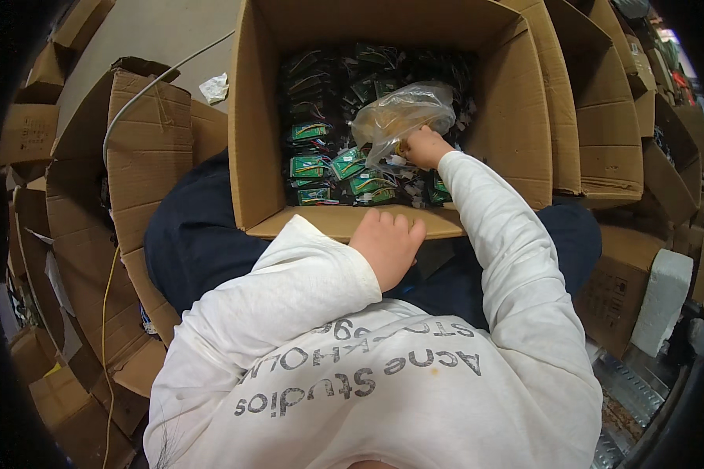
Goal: The person sorts and packs electronic circuit boards and components into cardboard boxes by hand, securing them with rubber bands and placing them into plastic bags.
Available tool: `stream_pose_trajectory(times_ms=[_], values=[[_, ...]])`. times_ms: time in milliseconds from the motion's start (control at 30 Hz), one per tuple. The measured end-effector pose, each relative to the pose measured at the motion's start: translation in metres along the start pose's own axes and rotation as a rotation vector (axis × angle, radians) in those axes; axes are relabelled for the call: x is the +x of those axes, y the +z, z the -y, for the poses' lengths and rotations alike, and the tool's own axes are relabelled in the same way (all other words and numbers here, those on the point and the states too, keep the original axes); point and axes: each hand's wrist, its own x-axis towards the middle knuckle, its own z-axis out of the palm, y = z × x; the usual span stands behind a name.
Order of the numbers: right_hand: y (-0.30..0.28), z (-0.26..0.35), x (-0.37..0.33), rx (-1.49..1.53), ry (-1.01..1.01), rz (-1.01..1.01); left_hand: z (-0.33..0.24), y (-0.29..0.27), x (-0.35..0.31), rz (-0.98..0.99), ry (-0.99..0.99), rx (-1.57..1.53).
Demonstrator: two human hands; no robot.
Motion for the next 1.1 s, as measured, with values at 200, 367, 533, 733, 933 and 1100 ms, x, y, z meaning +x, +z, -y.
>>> stream_pose_trajectory(times_ms=[200,367,533,733,933,1100], values=[[-0.021,0.001,0.001,0.414,-0.152,-0.258,0.000,-0.001,-0.001,0.002,-0.004,0.033],[-0.042,0.004,-0.008,0.781,-0.062,-0.108,-0.003,-0.004,-0.001,0.002,-0.010,0.073],[-0.069,0.041,-0.013,1.029,-0.066,0.142,-0.002,-0.002,-0.002,0.021,-0.051,0.046],[-0.100,0.103,-0.014,1.014,-0.092,0.501,-0.003,-0.001,-0.002,0.040,-0.102,0.034],[-0.123,0.132,0.007,0.323,0.079,0.459,0.001,-0.009,-0.001,0.121,-0.078,0.025],[-0.169,0.157,0.018,0.728,-0.050,0.441,0.009,-0.023,-0.004,0.192,-0.082,0.003]])
